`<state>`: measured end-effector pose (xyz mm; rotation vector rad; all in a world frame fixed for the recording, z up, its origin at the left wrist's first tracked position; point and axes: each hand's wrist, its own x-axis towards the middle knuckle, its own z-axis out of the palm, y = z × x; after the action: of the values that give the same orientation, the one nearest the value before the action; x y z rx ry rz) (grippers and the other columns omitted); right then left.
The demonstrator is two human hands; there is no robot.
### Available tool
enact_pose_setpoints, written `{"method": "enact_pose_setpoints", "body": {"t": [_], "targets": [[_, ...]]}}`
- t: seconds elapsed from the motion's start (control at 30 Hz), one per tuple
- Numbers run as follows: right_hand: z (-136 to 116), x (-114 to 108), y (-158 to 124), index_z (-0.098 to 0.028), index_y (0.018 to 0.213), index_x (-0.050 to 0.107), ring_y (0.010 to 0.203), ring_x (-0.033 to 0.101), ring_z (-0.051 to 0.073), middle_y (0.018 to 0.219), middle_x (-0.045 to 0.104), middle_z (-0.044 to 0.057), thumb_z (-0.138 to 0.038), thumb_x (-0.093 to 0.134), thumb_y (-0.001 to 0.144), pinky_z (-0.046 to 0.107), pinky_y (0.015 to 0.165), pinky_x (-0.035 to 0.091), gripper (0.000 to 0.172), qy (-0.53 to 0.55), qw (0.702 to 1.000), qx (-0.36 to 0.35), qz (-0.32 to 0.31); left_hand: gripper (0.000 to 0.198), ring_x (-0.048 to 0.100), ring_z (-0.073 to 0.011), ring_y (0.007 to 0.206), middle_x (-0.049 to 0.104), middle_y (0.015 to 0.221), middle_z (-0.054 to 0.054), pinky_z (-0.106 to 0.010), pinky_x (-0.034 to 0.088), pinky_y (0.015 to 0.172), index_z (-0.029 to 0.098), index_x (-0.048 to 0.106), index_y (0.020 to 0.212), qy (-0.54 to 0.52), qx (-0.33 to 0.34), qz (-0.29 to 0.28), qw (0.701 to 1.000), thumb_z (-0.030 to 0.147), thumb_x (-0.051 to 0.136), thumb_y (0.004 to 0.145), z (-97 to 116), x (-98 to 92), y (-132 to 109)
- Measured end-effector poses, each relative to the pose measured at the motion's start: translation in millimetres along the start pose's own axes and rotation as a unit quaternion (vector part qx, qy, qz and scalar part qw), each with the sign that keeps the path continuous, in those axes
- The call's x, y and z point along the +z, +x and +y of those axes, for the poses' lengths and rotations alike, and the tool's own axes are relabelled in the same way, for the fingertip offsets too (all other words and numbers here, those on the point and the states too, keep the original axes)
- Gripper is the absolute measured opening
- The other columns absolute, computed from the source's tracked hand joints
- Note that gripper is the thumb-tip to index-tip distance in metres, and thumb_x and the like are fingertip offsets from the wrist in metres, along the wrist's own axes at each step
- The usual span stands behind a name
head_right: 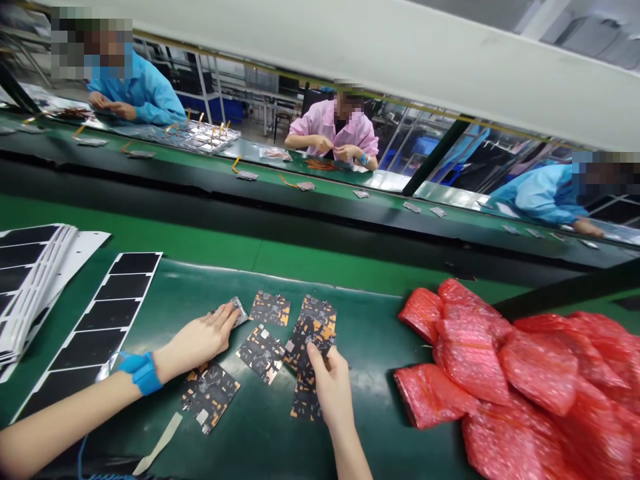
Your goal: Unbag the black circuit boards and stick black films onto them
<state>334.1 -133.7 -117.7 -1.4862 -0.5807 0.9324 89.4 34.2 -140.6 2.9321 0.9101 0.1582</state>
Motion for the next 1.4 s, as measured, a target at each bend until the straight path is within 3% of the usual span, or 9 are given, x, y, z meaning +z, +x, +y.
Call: {"method": "enact_pose_setpoints", "body": {"t": [0.2, 0.3, 0.4, 0.57, 0.8, 0.93, 1.03, 1.2, 1.4], "targets": [[1, 14, 1, -0.022, 0.15, 0.03, 0.095, 0.073, 0.027, 0.134, 0.063, 0.015, -0.041, 0.079, 0.075, 0.041, 0.08, 0.061, 0.091, 0.015, 0.999, -0.047, 0.002, 0.046, 0.071, -0.0201, 0.098, 0.068, 0.116, -0.017, -0.031, 0.059, 0.082, 0.004, 0.035, 0.144, -0.07, -0.119, 0.093, 0.986, 0.021, 0.031, 0.101, -37, -14.6, 20], [4, 15, 0, -0.023, 0.144, 0.039, 0.084, 0.072, 0.024, 0.135, 0.061, 0.013, -0.043, 0.075, 0.078, 0.037, 0.071, 0.061, 0.077, -0.015, 0.999, -0.047, -0.017, 0.06, 0.037, -0.0347, 0.143, 0.03, 0.151, -0.034, -0.051, 0.044, 0.108, -0.004, 0.018, 0.15, -0.055, -0.153, 0.16, 0.974, 0.021, 0.034, 0.098, -50, -15.4, 21], [5, 14, 0, -0.023, 0.143, 0.037, 0.075, 0.07, 0.022, 0.12, 0.069, 0.01, -0.044, 0.071, 0.082, 0.034, 0.064, 0.059, 0.073, -0.015, 0.998, -0.046, -0.04, 0.056, 0.007, -0.0339, 0.152, 0.014, 0.164, -0.014, -0.059, 0.022, 0.12, 0.015, 0.037, 0.15, -0.04, -0.071, 0.135, 0.988, 0.015, 0.034, 0.095, -68, -20.8, 17], [6, 25, 0, -0.023, 0.134, 0.037, 0.076, 0.071, 0.02, 0.095, 0.072, 0.004, -0.04, 0.063, 0.089, 0.033, 0.07, 0.059, 0.054, 0.015, 0.994, -0.067, -0.085, 0.043, 0.051, -0.0249, 0.129, 0.053, 0.145, -0.001, -0.04, 0.043, 0.107, 0.035, 0.058, 0.137, -0.026, 0.062, 0.01, 0.998, 0.029, 0.039, 0.099, -88, -22.6, 15], [24, 115, 9, -0.026, 0.104, 0.034, 0.051, 0.066, 0.015, 0.083, 0.07, -0.002, -0.022, 0.057, 0.082, 0.024, 0.045, 0.052, 0.031, -0.187, 0.961, -0.168, -0.113, 0.047, 0.056, -0.0273, 0.102, 0.062, 0.112, -0.014, -0.043, 0.048, 0.089, 0.02, 0.063, 0.132, 0.03, -0.045, 0.067, 0.996, 0.049, 0.043, 0.101, -56, -7.7, 35], [18, 145, 21, -0.022, 0.101, 0.047, 0.073, 0.07, 0.025, 0.088, 0.069, 0.007, -0.021, 0.066, 0.08, 0.038, 0.064, 0.059, 0.028, -0.306, 0.92, -0.225, -0.094, 0.051, 0.057, -0.0252, 0.096, 0.063, 0.111, -0.014, -0.041, 0.05, 0.083, 0.014, 0.061, 0.133, 0.026, -0.072, 0.112, 0.991, 0.043, 0.029, 0.106, -53, -23.5, 30], [4, 130, 36, -0.019, 0.102, 0.06, 0.111, 0.06, 0.036, 0.121, 0.063, 0.018, -0.029, 0.062, 0.089, 0.054, 0.094, 0.05, 0.017, -0.393, 0.87, -0.287, -0.077, 0.053, 0.059, -0.024, 0.105, 0.064, 0.121, -0.013, -0.039, 0.052, 0.089, 0.014, 0.062, 0.13, 0.024, -0.03, 0.127, 0.991, 0.041, 0.024, 0.107, -34, -28.2, 5], [2, 84, 62, -0.022, 0.118, 0.068, 0.118, 0.056, 0.033, 0.129, 0.065, 0.012, -0.011, 0.048, 0.093, 0.054, 0.098, 0.047, 0.034, -0.498, 0.787, -0.343, -0.118, 0.045, 0.059, -0.0256, 0.123, 0.058, 0.14, -0.003, -0.041, 0.054, 0.097, 0.026, 0.061, 0.134, 0.039, 0.097, 0.113, 0.988, 0.042, 0.029, 0.106, 9, -8.9, -32], [13, 65, 74, -0.018, 0.128, 0.065, 0.132, 0.048, 0.039, 0.137, 0.063, 0.013, -0.015, 0.048, 0.096, 0.063, 0.104, 0.04, 0.036, -0.551, 0.723, -0.385, -0.162, 0.045, 0.061, -0.0284, 0.122, 0.059, 0.138, -0.005, -0.041, 0.057, 0.097, 0.02, 0.069, 0.123, 0.058, 0.108, 0.098, 0.988, 0.041, 0.035, 0.105, -9, -8.2, -50]]}}
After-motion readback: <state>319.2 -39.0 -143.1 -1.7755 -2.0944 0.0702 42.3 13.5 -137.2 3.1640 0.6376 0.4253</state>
